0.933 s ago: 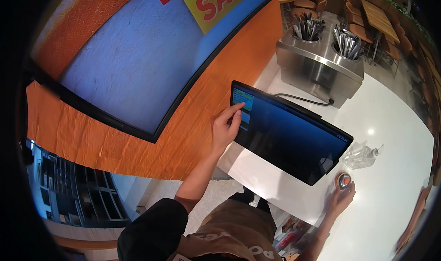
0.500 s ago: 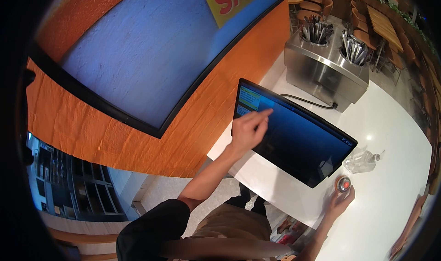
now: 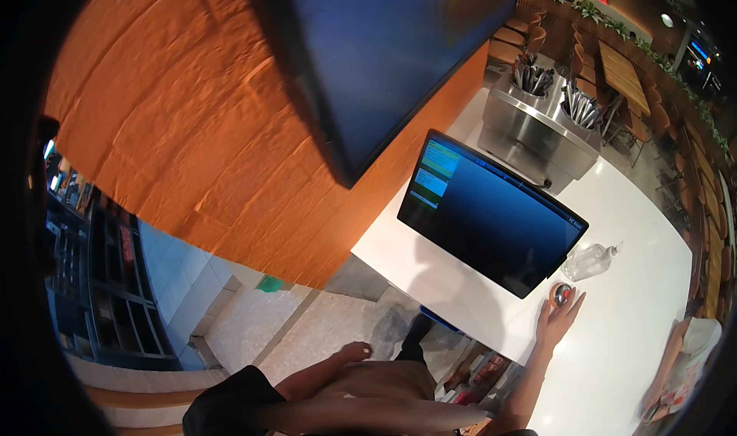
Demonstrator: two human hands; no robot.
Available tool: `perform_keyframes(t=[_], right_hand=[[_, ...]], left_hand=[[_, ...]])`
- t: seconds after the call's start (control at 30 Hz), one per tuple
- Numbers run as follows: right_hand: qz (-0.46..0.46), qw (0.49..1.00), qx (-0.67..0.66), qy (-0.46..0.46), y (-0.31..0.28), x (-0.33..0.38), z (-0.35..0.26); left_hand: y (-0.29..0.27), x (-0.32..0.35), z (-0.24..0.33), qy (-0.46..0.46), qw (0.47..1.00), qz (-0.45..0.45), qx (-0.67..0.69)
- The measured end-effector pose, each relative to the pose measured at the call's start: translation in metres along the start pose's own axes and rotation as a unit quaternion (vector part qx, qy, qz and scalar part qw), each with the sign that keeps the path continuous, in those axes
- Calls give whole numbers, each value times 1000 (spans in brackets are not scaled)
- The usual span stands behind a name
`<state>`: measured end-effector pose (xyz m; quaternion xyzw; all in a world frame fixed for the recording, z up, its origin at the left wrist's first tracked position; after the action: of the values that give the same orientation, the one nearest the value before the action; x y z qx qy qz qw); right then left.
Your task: The person assembles a takeout order in a fast-food kitchen. They place a receipt and napkin on a tray with a burger and fries, then fill a cup with ice and a beverage. They add sauce packets and utensils to a branded bag, place the bag on the counter, and hand it to a customer.
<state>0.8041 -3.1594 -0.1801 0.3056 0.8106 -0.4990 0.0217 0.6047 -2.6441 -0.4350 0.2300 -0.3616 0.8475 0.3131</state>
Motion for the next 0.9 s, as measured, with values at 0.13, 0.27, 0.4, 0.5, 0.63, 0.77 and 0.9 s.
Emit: perform_keyframes(t=[0.13,0.27,0.4,0.5,0.63,0.77,0.9], right_hand=[[29,999,22,-13,0,10,-2],[105,993,38,39,-1,48,-7],[73,994,67,48,12,116,-28],[75,970,216,79,33,172,-57],[32,982,157,105,32,194,-82],[135,970,160,122,61,242,-88],[-137,980,141,37,189,385,-110]], left_hand=[[20,96,-184,-215,914,291,184],[28,188,-264,-215,804,417,365],[70,281,-293,-160,751,456,450],[146,355,-319,-209,686,476,509],[266,435,-355,-350,664,356,557],[330,483,-375,-309,603,336,654],[322,507,-424,-335,521,356,700]])
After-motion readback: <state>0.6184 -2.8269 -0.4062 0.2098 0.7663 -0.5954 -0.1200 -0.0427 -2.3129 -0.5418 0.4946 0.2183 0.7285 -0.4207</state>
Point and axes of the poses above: each hand's wrist, its own x-axis away from the middle knuckle, its own y-axis out of the palm, z = x × y, the point moved 3 cm from there along -x, towards the middle knuckle, and after that the axes turned 9 degrees about y, right-handed, at the moved point
